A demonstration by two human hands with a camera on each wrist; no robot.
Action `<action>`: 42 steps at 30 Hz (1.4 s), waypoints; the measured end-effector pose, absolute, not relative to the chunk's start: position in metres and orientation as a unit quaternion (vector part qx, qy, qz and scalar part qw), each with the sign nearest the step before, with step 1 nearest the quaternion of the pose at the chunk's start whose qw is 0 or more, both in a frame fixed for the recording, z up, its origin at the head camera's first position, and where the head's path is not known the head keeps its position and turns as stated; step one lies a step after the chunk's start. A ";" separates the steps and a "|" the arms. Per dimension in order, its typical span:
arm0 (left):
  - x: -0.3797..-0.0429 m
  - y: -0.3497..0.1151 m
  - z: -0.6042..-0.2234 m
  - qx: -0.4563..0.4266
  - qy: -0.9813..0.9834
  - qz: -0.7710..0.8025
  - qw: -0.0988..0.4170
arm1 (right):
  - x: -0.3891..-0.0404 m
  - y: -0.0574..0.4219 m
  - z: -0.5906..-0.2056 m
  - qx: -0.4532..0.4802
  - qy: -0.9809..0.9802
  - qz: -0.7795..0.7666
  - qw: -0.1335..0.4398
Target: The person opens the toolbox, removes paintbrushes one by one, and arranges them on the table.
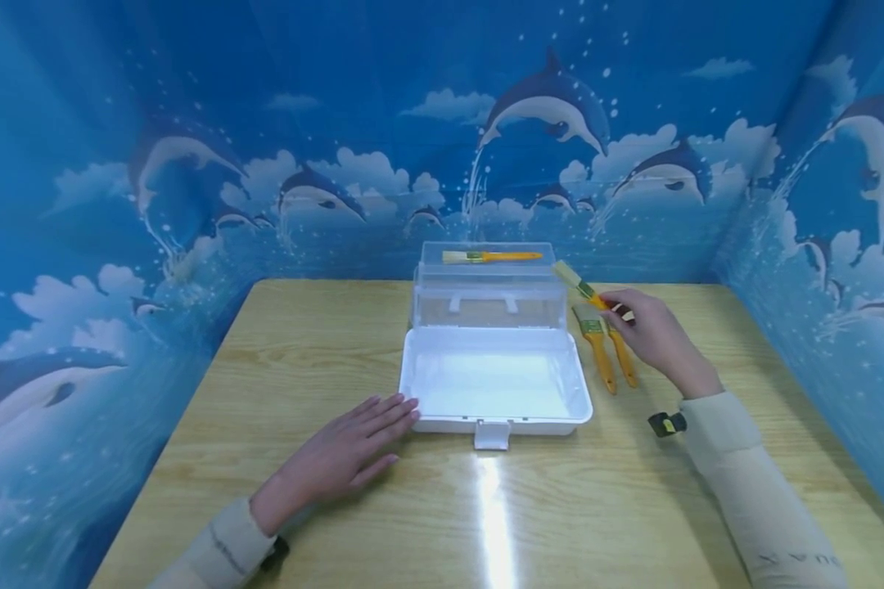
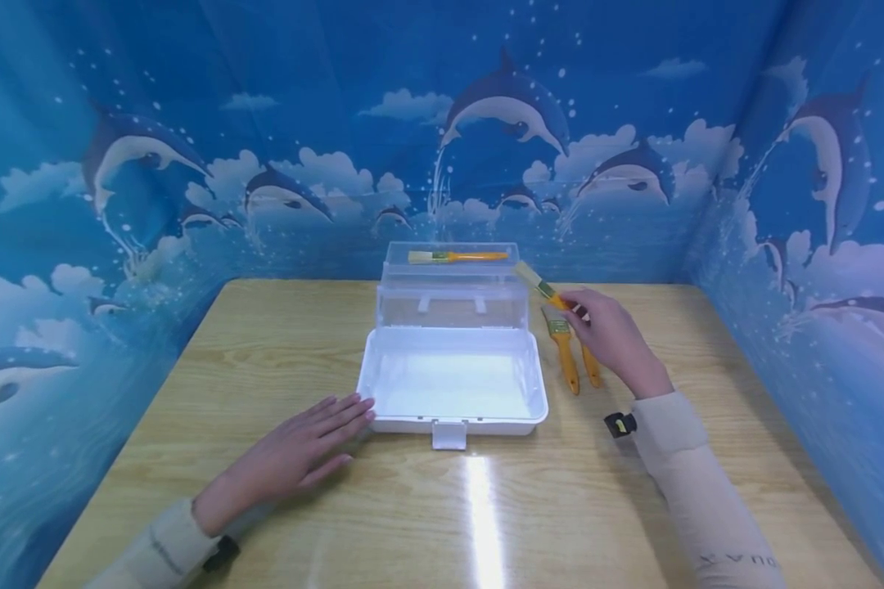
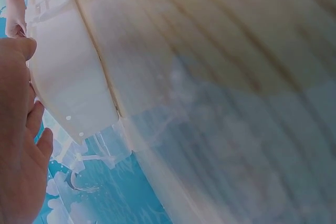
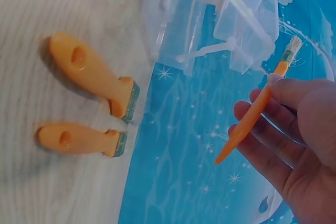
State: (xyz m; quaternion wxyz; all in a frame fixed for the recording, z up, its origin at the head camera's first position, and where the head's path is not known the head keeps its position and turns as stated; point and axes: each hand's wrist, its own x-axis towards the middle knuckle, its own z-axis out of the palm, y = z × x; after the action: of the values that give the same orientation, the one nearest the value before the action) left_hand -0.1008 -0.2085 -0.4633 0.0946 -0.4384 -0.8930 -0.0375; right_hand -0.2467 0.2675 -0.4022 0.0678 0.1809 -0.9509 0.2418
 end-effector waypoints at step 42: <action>-0.100 -0.208 -0.460 -0.431 -0.899 -0.043 0.067 | -0.246 0.315 -0.442 0.139 -0.950 0.267 0.079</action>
State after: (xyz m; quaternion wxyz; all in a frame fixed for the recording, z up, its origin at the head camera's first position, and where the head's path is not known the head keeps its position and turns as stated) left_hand -0.1003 -0.2083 -0.4600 0.0675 -0.4312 -0.8987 -0.0427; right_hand -0.2462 0.3152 -0.4421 0.0790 0.1389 -0.9504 0.2667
